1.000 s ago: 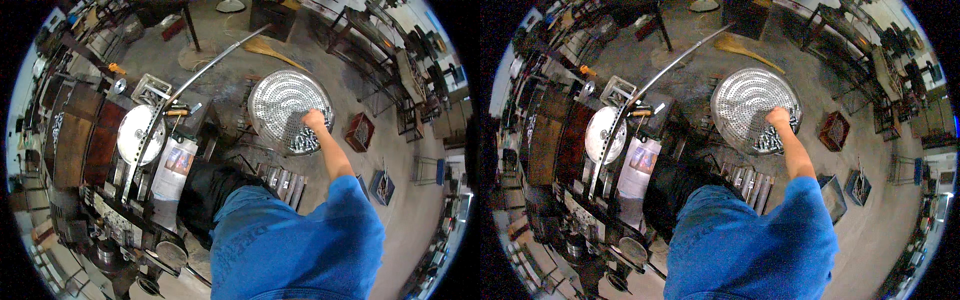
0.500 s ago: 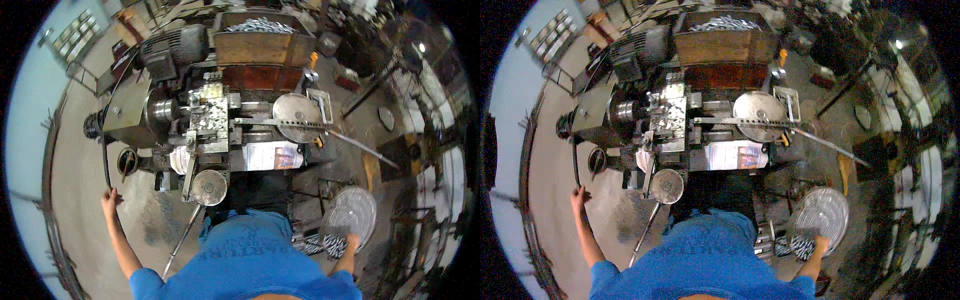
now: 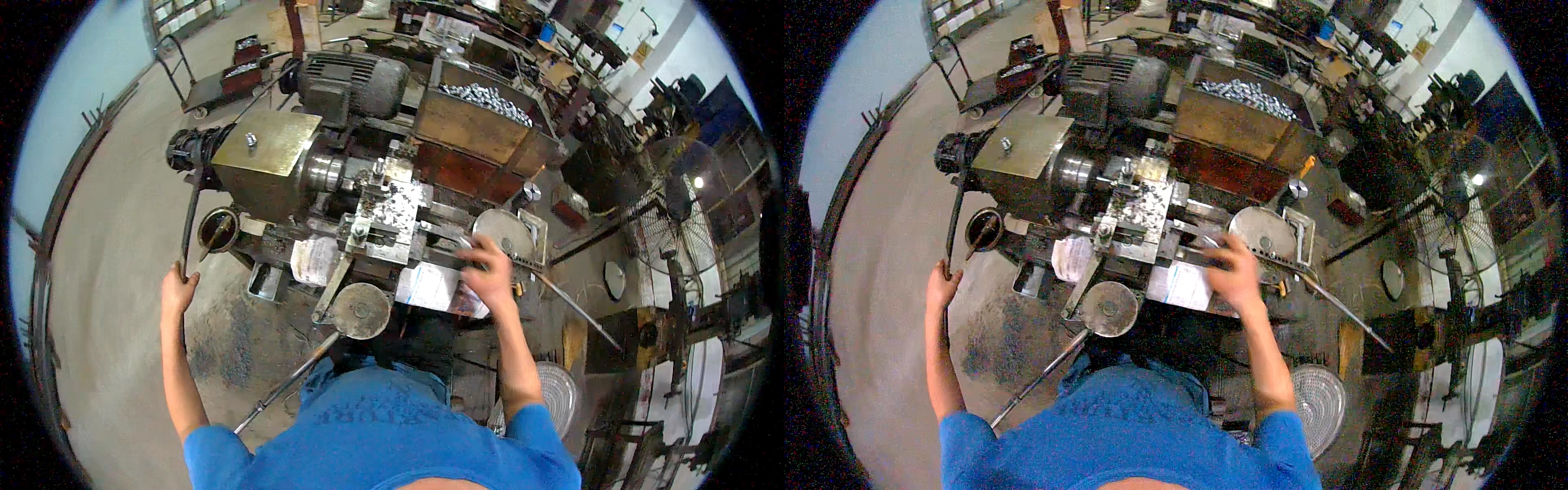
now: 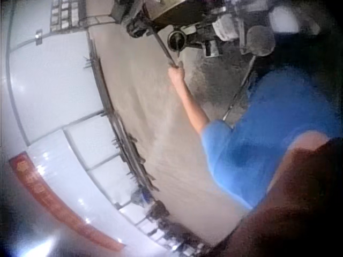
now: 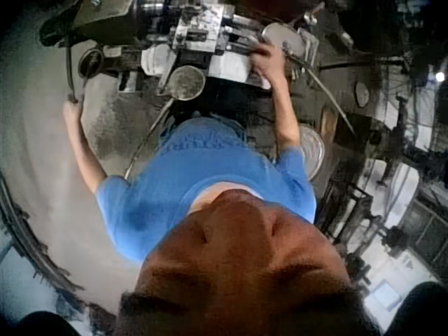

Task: The person operates a lathe machine by pulling levers to engage the spindle and tool, processing a small metal part, and then picking up a finished component and placing it in a container.

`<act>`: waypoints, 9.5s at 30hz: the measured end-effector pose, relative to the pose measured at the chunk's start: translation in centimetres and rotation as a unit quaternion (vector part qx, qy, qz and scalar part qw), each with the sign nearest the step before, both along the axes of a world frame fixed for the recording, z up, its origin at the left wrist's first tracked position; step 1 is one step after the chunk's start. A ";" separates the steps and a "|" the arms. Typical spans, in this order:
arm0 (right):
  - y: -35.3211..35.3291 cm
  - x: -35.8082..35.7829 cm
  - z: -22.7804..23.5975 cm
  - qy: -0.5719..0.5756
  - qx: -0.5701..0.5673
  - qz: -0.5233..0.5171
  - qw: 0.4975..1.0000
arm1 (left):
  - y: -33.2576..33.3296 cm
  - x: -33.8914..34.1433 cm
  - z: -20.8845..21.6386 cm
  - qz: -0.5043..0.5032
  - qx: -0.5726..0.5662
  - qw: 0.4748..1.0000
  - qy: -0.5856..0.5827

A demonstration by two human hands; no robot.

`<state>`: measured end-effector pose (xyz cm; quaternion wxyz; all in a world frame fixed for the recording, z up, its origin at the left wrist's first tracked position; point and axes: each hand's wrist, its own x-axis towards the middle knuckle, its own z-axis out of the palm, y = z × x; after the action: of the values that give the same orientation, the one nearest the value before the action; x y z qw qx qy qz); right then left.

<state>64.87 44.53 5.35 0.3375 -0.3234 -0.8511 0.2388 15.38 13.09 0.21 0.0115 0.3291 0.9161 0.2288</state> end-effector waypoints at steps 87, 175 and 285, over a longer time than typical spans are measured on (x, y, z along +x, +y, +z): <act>-14.2 19.6 -10.8 -0.328 -0.142 -0.533 0.767 | 1.2 0.3 -18.9 -0.041 -0.122 0.934 -0.332; -27.7 39.4 -19.5 -0.400 -0.430 -0.561 0.583 | 2.9 1.1 -4.7 0.072 0.088 0.942 -0.317; -3.7 30.9 -11.9 -0.428 -0.026 -0.523 0.737 | 7.8 0.6 -16.1 -0.156 -0.214 0.964 0.008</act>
<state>95.72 40.84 -6.57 0.0010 -0.7946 -0.5959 -0.1164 15.99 20.88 -15.86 0.1095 0.4599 0.8810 0.0199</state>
